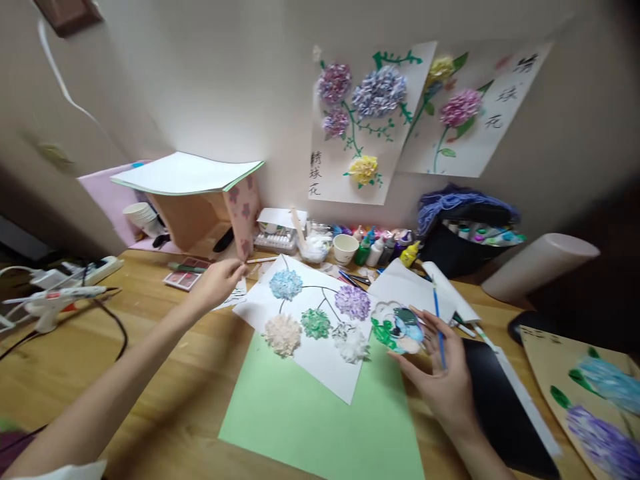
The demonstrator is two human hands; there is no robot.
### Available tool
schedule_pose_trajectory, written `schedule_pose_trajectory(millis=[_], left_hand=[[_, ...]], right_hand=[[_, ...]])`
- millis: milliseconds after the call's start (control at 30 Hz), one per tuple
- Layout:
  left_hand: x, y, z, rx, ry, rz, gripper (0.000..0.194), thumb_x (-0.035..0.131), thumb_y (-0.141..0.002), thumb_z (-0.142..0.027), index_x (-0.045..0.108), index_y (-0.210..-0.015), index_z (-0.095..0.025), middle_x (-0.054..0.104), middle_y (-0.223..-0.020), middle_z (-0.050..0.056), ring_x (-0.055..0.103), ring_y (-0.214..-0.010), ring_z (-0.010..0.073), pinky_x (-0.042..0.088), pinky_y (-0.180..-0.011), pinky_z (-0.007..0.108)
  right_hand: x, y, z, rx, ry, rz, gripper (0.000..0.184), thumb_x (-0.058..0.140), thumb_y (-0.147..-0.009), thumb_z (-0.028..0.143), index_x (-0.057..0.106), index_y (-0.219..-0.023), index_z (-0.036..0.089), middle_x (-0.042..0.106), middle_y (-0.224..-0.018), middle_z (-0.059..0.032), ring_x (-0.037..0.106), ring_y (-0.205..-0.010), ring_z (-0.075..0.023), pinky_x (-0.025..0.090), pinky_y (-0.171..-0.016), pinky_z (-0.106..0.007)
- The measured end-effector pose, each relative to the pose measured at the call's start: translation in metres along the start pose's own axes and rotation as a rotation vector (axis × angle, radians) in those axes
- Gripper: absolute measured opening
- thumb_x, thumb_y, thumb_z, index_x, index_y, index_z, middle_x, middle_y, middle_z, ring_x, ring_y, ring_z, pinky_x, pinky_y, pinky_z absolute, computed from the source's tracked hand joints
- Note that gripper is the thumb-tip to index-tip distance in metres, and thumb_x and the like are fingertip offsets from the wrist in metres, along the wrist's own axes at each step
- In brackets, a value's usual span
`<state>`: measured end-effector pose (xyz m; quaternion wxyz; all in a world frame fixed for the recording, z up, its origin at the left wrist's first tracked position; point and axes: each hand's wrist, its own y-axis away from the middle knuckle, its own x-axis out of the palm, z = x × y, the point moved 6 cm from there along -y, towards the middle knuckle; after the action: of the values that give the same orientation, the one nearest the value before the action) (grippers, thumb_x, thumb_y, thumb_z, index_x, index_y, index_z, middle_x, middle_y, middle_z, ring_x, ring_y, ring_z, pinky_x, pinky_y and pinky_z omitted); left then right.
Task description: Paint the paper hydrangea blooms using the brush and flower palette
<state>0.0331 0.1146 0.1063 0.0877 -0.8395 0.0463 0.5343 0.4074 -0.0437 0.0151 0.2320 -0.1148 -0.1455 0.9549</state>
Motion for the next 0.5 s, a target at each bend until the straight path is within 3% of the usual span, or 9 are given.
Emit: schedule_pose_trajectory(millis=[100,200,333,433,500], left_hand=[[0.017,0.04,0.061,-0.123,0.034,0.059,0.024,0.051,-0.077,-0.039,0.068,-0.074,-0.022,0.073,-0.083,0.006,0.065,-0.079,0.0249,0.046,-0.071,0.033],[0.043,0.066,0.088,-0.252,0.219,0.131,0.025,0.056,-0.074,-0.041,0.07,-0.075,-0.02,0.074,-0.079,0.007,0.066,-0.075,0.0243,0.049,-0.065,0.033],[0.074,0.079,0.092,-0.466,0.572,0.203,0.034,0.061,-0.073,-0.036,0.065,-0.098,-0.013,0.072,-0.074,0.007,0.063,-0.054,0.0164,0.048,-0.05,0.028],[0.082,0.076,0.084,-0.498,0.615,0.206,0.04,0.053,-0.08,-0.029,0.054,-0.114,-0.009,0.072,-0.076,0.007,0.061,-0.05,0.0126,0.05,-0.049,0.026],[0.084,0.073,0.078,-0.492,0.593,0.205,0.032,0.049,-0.082,-0.025,0.056,-0.108,-0.008,0.071,-0.075,0.008,0.063,-0.054,0.0128,0.049,-0.05,0.024]], right_hand=[[0.001,-0.002,-0.006,0.008,-0.004,-0.025,0.083,0.083,-0.058,0.031,0.043,-0.13,0.023,0.047,-0.139,-0.014,0.047,-0.129,-0.03,0.034,-0.11,-0.053],[0.003,-0.006,-0.005,0.019,-0.017,-0.068,0.083,0.084,-0.057,0.032,0.044,-0.129,0.024,0.048,-0.139,-0.0131,0.047,-0.129,-0.0291,0.034,-0.11,-0.052],[0.006,-0.008,0.006,0.014,-0.045,-0.115,0.084,0.084,-0.056,0.035,0.043,-0.13,0.025,0.05,-0.138,-0.0132,0.047,-0.129,-0.029,0.03,-0.112,-0.054],[0.007,-0.005,0.013,-0.017,-0.043,-0.118,0.087,0.084,-0.056,0.036,0.042,-0.13,0.024,0.049,-0.139,-0.0137,0.046,-0.13,-0.029,0.028,-0.112,-0.055],[0.006,-0.002,0.013,-0.019,-0.042,-0.122,0.087,0.084,-0.056,0.037,0.042,-0.13,0.024,0.049,-0.139,-0.0137,0.045,-0.131,-0.0291,0.028,-0.112,-0.055]])
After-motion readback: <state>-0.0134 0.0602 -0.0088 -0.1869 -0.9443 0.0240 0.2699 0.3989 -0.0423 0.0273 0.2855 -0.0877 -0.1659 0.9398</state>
